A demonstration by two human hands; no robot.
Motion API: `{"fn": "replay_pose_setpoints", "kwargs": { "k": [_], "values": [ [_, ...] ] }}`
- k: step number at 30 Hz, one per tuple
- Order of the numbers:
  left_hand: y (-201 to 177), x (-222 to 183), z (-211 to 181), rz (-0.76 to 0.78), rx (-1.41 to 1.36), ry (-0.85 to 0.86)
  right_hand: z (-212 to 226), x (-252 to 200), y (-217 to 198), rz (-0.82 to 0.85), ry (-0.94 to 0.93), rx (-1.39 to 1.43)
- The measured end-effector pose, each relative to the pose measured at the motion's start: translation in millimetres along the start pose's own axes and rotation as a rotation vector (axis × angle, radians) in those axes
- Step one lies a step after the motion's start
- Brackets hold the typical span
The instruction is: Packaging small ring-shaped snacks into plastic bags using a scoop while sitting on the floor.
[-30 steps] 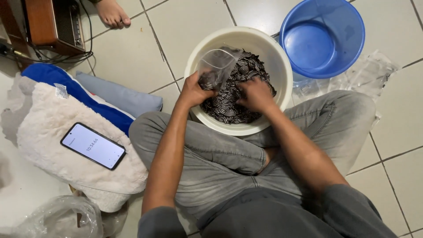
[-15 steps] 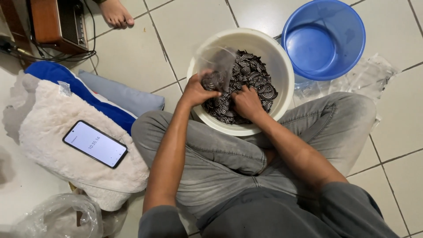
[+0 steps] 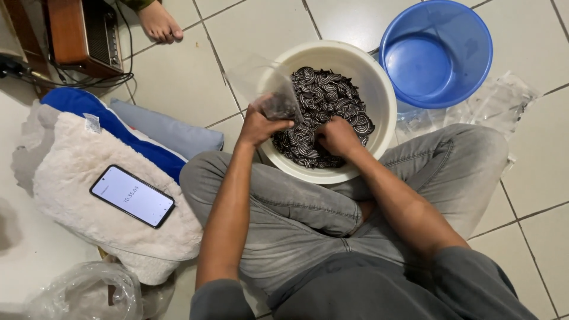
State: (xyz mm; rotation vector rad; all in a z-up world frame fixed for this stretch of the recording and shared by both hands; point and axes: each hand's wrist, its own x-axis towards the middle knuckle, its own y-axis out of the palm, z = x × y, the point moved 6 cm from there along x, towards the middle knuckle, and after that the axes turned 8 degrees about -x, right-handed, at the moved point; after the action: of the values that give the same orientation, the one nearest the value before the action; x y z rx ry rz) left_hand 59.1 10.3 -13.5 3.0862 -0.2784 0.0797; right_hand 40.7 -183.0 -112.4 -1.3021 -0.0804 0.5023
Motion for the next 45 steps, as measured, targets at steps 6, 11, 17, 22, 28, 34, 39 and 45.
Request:
{"fn": "replay_pose_setpoints", "kwargs": {
  "k": [6,11,17,22,28,34,39,45],
  "values": [
    [-4,1,20,-0.081,0.23,-0.146,14,-33,-118,0.022,0.092,0.642],
    [3,1,2,-0.143,0.346,-0.124,1,-43,-150,-0.143,0.095,0.931],
    [3,2,13,-0.08,0.502,-0.102,-19,-41,-151,-0.323,0.007,0.958],
    [3,1,24,-0.044,0.524,-0.132,-20,-45,-156,-0.396,-0.048,0.947],
    [6,-1,27,0.025,0.548,-0.147,-28,-46,-157,-0.539,-0.137,0.888],
    [9,0,26,0.099,0.621,-0.166,-26,-47,-158,-0.58,-0.154,0.902],
    [13,2,22,0.143,0.642,-0.131,-20,-49,-158,-0.544,-0.173,0.919],
    [13,2,27,0.161,0.659,-0.147,-12,-49,-161,-0.521,-0.181,0.905]
  ]
}}
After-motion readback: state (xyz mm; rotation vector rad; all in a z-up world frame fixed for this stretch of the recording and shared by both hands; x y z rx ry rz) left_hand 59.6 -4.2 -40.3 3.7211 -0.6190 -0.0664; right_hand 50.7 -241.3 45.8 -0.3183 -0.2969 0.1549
